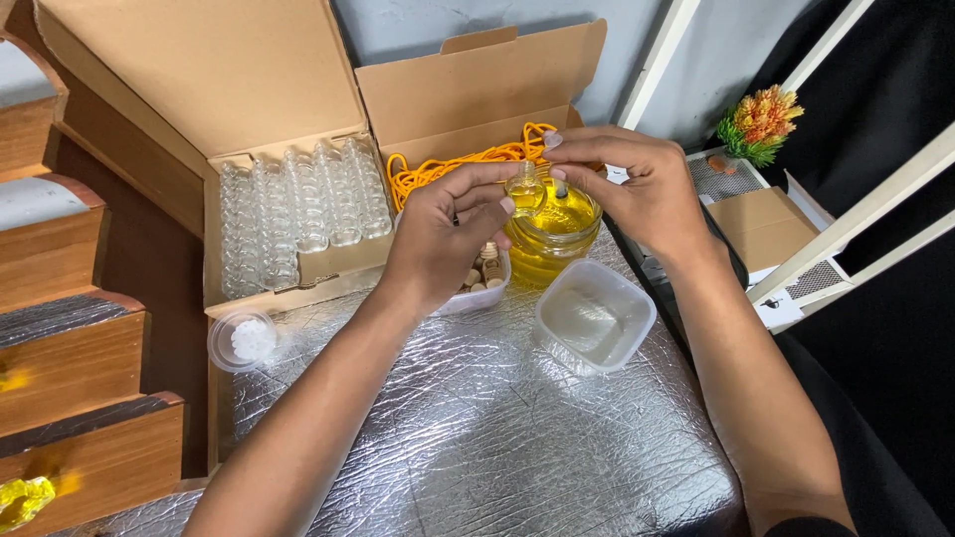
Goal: Filling a small glass bottle with yellow liquid using a syringe and then attaching a wooden cap.
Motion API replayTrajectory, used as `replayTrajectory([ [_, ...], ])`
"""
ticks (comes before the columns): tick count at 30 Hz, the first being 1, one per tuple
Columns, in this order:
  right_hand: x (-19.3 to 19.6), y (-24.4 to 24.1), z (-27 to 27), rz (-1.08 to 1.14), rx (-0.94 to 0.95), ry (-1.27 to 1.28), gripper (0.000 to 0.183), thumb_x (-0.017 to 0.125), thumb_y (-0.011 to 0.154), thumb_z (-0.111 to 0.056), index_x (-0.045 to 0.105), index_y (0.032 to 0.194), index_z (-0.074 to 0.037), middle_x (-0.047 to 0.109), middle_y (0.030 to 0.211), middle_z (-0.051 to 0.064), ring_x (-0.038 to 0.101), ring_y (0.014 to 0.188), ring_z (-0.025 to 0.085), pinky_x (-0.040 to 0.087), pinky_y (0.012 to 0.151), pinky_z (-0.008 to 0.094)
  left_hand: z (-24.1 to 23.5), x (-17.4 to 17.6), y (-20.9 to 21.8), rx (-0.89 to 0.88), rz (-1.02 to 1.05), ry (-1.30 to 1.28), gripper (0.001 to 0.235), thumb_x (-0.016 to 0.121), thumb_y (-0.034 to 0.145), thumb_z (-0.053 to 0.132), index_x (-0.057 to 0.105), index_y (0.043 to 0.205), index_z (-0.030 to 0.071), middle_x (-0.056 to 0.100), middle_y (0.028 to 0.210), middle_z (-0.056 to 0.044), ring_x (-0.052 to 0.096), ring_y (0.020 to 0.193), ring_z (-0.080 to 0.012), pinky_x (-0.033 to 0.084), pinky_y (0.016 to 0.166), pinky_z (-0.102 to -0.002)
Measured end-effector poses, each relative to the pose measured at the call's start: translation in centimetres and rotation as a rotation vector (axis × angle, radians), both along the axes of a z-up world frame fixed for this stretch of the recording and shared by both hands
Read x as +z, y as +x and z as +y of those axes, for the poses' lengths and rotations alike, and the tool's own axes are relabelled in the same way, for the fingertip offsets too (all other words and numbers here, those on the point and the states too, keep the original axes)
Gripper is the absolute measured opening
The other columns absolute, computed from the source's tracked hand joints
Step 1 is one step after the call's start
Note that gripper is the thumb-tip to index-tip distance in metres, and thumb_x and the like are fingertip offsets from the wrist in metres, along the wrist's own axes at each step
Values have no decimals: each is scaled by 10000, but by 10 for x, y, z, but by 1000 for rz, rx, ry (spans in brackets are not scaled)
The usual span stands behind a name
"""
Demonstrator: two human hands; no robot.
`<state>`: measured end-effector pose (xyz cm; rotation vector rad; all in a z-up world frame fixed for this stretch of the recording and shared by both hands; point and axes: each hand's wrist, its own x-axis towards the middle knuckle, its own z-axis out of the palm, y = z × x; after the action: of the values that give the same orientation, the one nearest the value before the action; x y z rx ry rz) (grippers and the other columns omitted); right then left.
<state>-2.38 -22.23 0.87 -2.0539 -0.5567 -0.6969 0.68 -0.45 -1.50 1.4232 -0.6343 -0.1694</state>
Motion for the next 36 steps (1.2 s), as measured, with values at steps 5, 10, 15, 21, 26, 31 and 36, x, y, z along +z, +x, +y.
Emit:
replayTrajectory([
  [5, 2, -1, 1, 1, -3, -3, 187, 783, 935, 53, 794, 1079, -67, 756, 1088, 172, 720, 1029, 291, 541, 919, 435, 1, 0, 1, -1, 8, 8, 351, 624, 953, 60, 663, 1301, 38, 769, 1000, -113, 700, 679, -97, 507, 603, -187],
  [10, 0, 1, 0, 4, -5, -4, 182, 790, 940, 34, 793, 1085, -76, 756, 1101, 162, 717, 1045, 274, 537, 933, 425, 0, -1, 2, 3, 4, 13, 350, 623, 954, 57, 663, 1301, 42, 765, 1003, -119, 709, 690, -107, 475, 578, -177],
  [15, 0, 1, 1, 18, -4, -6, 196, 782, 944, 37, 785, 1105, -73, 750, 1125, 170, 706, 1087, 290, 528, 950, 436, 1, 1, 0, 7, 3, 12, 347, 623, 958, 62, 660, 1302, 42, 762, 1006, -114, 708, 690, -100, 468, 576, -177],
  [21, 0, 0, 3, 14, -17, 1, 202, 795, 939, 33, 792, 1105, -83, 752, 1131, 161, 706, 1081, 273, 534, 946, 417, 1, 2, 0, 16, -15, 6, 343, 627, 956, 67, 666, 1295, 39, 767, 988, -102, 709, 681, -93, 452, 575, -176],
  [26, 1, -1, 4, 20, -15, 1, 214, 787, 939, 46, 789, 1116, -74, 750, 1137, 170, 701, 1083, 273, 535, 948, 425, 2, 0, 0, 11, -21, 3, 343, 625, 957, 62, 663, 1297, 35, 767, 993, -109, 706, 681, -93, 456, 580, -181],
  [31, 1, 0, 4, 16, -14, -2, 219, 791, 936, 44, 785, 1126, -64, 748, 1144, 178, 701, 1065, 269, 539, 934, 416, 3, 2, -1, 8, -10, 14, 351, 623, 958, 69, 657, 1305, 33, 767, 999, -112, 703, 684, -90, 453, 594, -184],
  [36, 2, -1, 3, 16, -16, -14, 232, 789, 926, 52, 785, 1131, -57, 746, 1148, 192, 704, 1062, 292, 543, 919, 432, 3, 4, -1, 11, -8, 24, 351, 619, 956, 63, 659, 1303, 36, 768, 1001, -112, 707, 681, -93, 464, 593, -196],
])
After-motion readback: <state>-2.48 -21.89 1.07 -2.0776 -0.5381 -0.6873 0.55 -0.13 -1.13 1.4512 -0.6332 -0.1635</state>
